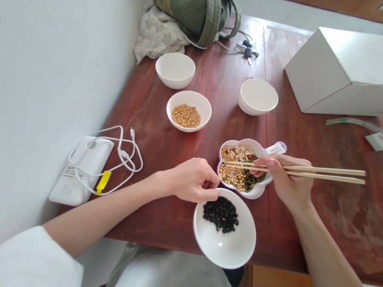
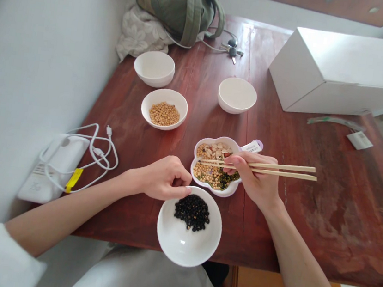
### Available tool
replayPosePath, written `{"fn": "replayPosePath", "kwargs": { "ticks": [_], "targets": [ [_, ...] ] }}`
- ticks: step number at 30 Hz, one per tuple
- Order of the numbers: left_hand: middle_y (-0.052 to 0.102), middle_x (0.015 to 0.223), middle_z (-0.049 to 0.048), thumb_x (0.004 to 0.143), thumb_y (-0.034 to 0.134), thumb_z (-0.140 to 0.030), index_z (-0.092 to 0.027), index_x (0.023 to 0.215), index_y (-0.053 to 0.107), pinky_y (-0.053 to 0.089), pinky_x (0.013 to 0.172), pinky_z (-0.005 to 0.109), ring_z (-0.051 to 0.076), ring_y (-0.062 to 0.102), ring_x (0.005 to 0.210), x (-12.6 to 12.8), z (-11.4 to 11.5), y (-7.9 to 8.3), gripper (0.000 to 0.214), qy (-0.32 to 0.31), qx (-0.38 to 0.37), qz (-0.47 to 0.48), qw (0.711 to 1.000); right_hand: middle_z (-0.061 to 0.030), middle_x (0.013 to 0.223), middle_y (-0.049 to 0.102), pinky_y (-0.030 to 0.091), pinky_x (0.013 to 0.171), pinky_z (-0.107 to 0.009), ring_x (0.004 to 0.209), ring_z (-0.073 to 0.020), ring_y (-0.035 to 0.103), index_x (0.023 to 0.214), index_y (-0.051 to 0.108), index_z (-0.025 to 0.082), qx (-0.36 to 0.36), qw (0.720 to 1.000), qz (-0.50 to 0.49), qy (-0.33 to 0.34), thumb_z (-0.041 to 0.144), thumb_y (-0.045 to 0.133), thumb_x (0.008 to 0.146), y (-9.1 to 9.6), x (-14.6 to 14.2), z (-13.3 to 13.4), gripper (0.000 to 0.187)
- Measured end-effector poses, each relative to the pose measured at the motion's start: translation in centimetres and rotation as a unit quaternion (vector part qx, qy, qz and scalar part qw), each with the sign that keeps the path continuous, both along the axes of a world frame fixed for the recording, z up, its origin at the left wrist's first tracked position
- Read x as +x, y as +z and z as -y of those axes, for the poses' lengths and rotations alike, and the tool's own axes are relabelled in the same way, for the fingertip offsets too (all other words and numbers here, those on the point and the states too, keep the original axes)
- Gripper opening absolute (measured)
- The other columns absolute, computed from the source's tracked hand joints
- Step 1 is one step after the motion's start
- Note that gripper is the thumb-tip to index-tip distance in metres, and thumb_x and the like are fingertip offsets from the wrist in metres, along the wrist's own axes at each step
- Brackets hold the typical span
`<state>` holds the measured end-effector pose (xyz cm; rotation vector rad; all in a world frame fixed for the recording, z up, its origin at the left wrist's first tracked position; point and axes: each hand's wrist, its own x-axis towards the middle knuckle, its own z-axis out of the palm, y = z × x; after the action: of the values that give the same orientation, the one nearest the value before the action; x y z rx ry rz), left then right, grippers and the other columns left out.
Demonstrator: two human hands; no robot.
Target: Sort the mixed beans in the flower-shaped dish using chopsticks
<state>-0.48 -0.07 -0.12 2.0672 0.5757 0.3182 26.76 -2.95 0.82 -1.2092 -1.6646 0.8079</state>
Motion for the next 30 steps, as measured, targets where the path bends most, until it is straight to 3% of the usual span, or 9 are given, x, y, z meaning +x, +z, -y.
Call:
{"fn": "replayPosePath", "kwargs": {
  "ticks": [30],
  "targets": [
    [0.057, 0.052, -0.0027, 0.086, 0.066, -0.026, -0.013, 0.058, 0.062, 0.030, 0.052, 0.019, 0.004, 0.043, 0.048, 0.04, -0.02, 0.05, 0.031, -0.004, 0.005, 0.006, 1.000, 0.0010, 0.074, 0.077, 0.059, 0.056, -0.021, 0.060, -0.0110, 0.071, 0.093, 0.083, 0.024, -0.004, 1.000, 0.003, 0.009, 0.026, 0.064, 0.100, 0.19, -0.04, 0.19, 0.021]
  ]
}}
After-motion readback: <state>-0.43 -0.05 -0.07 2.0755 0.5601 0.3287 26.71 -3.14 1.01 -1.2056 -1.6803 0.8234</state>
